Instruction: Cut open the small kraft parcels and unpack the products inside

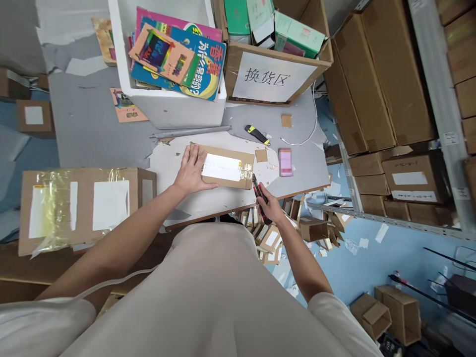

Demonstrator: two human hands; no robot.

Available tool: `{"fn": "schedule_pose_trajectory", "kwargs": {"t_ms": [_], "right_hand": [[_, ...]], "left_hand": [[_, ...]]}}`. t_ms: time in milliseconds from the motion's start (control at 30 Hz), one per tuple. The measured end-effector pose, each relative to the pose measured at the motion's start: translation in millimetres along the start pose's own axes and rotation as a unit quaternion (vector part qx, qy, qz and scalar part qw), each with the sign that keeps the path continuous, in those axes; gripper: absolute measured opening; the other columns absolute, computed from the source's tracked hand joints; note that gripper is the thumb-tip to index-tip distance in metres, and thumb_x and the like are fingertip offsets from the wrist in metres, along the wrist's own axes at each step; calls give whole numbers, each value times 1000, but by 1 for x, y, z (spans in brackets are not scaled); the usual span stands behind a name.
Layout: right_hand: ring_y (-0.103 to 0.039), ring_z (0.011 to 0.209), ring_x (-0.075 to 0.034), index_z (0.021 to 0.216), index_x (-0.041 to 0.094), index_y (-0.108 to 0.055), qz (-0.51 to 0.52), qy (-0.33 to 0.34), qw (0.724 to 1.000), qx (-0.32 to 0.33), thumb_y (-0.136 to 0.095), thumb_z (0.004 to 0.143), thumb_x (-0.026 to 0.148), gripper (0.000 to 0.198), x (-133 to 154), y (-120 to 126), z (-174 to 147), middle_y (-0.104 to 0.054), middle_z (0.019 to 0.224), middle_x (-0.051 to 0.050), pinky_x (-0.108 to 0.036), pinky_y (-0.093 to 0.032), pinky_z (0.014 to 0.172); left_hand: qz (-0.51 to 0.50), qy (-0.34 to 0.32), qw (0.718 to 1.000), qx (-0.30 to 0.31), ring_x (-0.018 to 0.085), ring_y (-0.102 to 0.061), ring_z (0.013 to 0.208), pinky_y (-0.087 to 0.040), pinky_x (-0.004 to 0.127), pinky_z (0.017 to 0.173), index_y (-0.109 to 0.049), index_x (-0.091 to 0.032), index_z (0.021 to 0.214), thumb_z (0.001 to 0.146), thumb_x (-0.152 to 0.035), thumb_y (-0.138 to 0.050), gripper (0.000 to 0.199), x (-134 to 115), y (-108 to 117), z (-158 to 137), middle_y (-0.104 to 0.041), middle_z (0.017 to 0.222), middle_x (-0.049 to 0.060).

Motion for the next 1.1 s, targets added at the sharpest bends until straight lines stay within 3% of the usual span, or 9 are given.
{"fn": "schedule_pose_trajectory", "kwargs": {"t_ms": [167,267,400,500,567,767,933,1000,1100], "right_hand": [[-58,51,-13,154,25,-10,-79,6,996,-45,-45,91,41,74,-10,20,-6,-67,88,-3,-30,-54,58],[-61,55,-17,149,18,-29,-122,23,989,-75,-48,90,45,68,-11,30,0,-65,76,-2,-31,-52,62],[-57,48,-15,123,18,-55,-33,6,999,-6,-50,86,53,51,-23,41,0,-61,69,-1,-28,-48,50],[-54,45,-14,122,20,-53,72,-35,996,30,-53,83,57,54,-36,58,-4,-61,75,-1,-27,-45,44],[-54,47,-13,129,20,-47,90,-33,995,-21,-49,85,58,59,-41,70,1,-60,81,-2,-28,-45,45],[-58,86,-22,146,15,-36,-207,-32,962,-174,-34,93,30,55,-42,32,64,-57,108,-15,-39,-50,82],[-50,109,-29,144,15,-39,-374,-39,917,-130,-42,87,13,57,-51,-12,98,-51,118,-19,-44,-45,91],[-49,114,-30,142,15,-42,-377,-22,918,-121,-45,86,14,55,-47,-6,97,-51,122,-20,-46,-44,93],[-44,123,-30,144,13,-37,-324,46,919,-220,-41,92,25,53,-10,29,87,-46,129,-21,-48,-40,101]], "left_hand": [[16,27,999,33,48,-4,144,-18,65,108,-24,-14,149,53,-77,-69,124,-2,5,-1,-13,157,24],[36,50,996,57,49,-5,143,-18,67,106,-24,-15,150,55,-78,-66,122,-4,7,-2,-13,157,24],[46,60,995,69,48,-4,144,-20,69,105,-23,-15,151,57,-77,-66,121,-6,9,-4,-11,158,23],[44,69,995,61,48,-4,144,-21,69,105,-21,-16,151,56,-76,-67,122,-6,9,-5,-11,158,23],[45,71,995,49,47,-4,144,-20,69,105,-22,-15,151,56,-77,-67,122,-6,8,-8,-10,158,23],[69,45,997,-6,44,-13,145,-6,69,109,-33,-24,147,71,-70,-60,94,-15,3,-26,-25,156,20],[65,-28,997,-11,35,-37,137,-16,62,112,-44,-27,139,87,-52,-52,59,-28,-6,-44,-48,144,16],[54,-38,998,-9,32,-44,132,-25,56,112,-49,-25,136,90,-46,-49,51,-28,-9,-49,-54,138,15],[31,-36,999,-4,30,-48,128,-30,51,110,-52,-24,134,91,-40,-47,46,-24,-13,-51,-57,133,14]]}}
Point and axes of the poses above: each hand's wrist, its own z-axis towards the middle knuckle, its own y-axis out of the back of the hand, x = y × z, the point moved 7 cm from there along z, towards the middle knuckle
